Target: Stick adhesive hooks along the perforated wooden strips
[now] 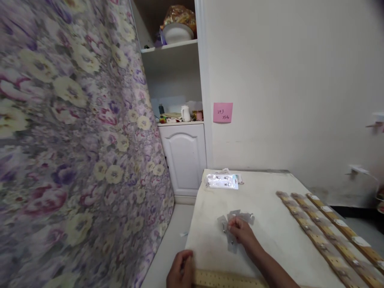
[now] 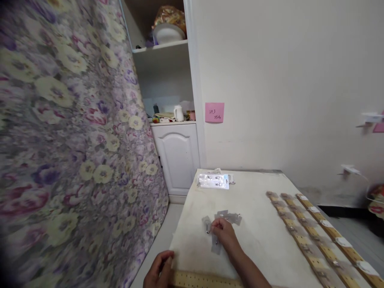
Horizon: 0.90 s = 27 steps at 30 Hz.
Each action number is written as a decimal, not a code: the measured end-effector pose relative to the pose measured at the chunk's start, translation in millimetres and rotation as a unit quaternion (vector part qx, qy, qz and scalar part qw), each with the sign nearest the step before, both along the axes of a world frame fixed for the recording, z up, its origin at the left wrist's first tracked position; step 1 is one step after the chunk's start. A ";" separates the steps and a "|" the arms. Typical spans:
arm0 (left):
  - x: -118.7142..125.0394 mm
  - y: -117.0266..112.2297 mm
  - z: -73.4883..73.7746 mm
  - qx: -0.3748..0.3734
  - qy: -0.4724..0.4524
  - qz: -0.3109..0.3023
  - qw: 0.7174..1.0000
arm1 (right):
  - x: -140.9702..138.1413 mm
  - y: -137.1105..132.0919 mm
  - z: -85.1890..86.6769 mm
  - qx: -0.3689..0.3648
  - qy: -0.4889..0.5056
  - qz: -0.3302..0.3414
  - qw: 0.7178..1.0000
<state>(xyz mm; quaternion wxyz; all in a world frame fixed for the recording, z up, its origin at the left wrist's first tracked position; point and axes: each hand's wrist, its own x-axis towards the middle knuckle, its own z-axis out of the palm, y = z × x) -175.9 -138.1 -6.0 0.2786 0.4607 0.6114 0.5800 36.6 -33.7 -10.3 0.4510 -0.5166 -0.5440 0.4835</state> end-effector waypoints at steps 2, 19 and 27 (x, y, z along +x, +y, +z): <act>3.8 -1.8 6.6 -0.003 -0.010 -0.013 1.000 | -4.4 -13.0 2.5 -0.041 0.046 0.036 0.997; 9.2 -4.6 -5.8 -0.093 -0.269 -0.199 0.938 | -38.0 -75.1 18.8 0.317 -0.151 0.144 0.925; 7.9 -5.1 -5.0 -0.099 -0.322 -0.217 0.916 | -45.8 -82.1 10.7 0.245 -0.053 0.088 0.964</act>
